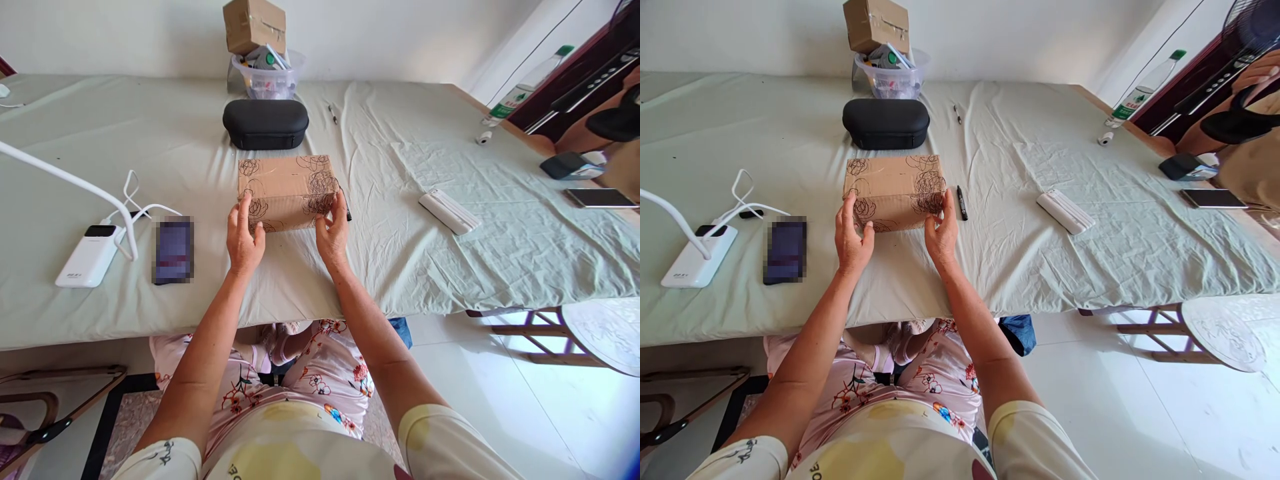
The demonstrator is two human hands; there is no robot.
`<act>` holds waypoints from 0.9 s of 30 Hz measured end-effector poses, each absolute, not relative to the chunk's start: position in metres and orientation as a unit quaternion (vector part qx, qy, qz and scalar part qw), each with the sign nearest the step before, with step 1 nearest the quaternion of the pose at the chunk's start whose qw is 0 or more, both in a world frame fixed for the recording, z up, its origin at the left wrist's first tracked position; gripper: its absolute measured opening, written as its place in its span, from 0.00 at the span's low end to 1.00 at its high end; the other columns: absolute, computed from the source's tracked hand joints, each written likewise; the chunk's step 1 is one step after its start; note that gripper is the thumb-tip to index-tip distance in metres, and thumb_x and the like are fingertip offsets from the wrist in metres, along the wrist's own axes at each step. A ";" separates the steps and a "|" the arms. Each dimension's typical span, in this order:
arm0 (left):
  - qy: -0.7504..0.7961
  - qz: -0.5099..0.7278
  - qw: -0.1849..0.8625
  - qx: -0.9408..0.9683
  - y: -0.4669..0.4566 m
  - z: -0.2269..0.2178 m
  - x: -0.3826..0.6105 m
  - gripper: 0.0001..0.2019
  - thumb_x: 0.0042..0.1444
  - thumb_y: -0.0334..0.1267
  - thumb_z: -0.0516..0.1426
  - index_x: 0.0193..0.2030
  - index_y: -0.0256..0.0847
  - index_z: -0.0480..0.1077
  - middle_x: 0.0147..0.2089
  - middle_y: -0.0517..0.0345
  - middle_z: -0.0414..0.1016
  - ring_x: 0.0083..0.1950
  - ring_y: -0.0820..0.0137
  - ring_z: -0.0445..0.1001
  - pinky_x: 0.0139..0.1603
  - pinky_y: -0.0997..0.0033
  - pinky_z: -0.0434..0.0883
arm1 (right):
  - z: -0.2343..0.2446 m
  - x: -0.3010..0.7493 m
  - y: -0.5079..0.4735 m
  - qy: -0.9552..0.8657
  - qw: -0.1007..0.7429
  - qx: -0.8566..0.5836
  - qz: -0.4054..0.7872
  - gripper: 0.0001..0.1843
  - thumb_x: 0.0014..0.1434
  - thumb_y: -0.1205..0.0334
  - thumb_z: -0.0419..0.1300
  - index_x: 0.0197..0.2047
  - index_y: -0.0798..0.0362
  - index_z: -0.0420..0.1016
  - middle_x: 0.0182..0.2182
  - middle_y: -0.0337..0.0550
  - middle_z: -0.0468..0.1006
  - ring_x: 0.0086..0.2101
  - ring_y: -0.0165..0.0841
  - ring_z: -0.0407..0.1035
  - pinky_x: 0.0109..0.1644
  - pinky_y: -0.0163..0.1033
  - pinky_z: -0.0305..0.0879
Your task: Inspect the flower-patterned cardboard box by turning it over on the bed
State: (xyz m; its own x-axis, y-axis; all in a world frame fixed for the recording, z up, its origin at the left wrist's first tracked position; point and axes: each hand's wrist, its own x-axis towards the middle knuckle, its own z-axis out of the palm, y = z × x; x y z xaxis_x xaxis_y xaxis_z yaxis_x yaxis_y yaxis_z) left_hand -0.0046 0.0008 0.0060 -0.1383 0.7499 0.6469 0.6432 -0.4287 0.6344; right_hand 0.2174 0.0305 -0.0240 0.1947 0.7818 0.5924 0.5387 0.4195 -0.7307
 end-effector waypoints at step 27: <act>0.636 0.489 0.071 0.592 0.016 -0.012 -0.019 0.25 0.66 0.54 0.57 0.60 0.37 0.69 0.50 0.42 0.80 0.51 0.55 0.80 0.53 0.56 0.78 | -0.026 0.229 0.037 -0.629 0.500 -0.585 0.112 0.37 0.64 0.48 0.59 0.72 0.52 0.62 0.46 0.50 0.82 0.43 0.41 0.77 0.54 0.52 0.75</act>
State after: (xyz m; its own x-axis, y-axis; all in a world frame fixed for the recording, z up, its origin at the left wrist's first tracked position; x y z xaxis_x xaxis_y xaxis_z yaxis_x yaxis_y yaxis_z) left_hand -0.0188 0.0159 -0.0122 -0.2885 0.8233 0.4888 0.6839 -0.1801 0.7070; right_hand 0.2288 0.0368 -0.0258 0.1834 0.8478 0.4975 0.6231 0.2912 -0.7259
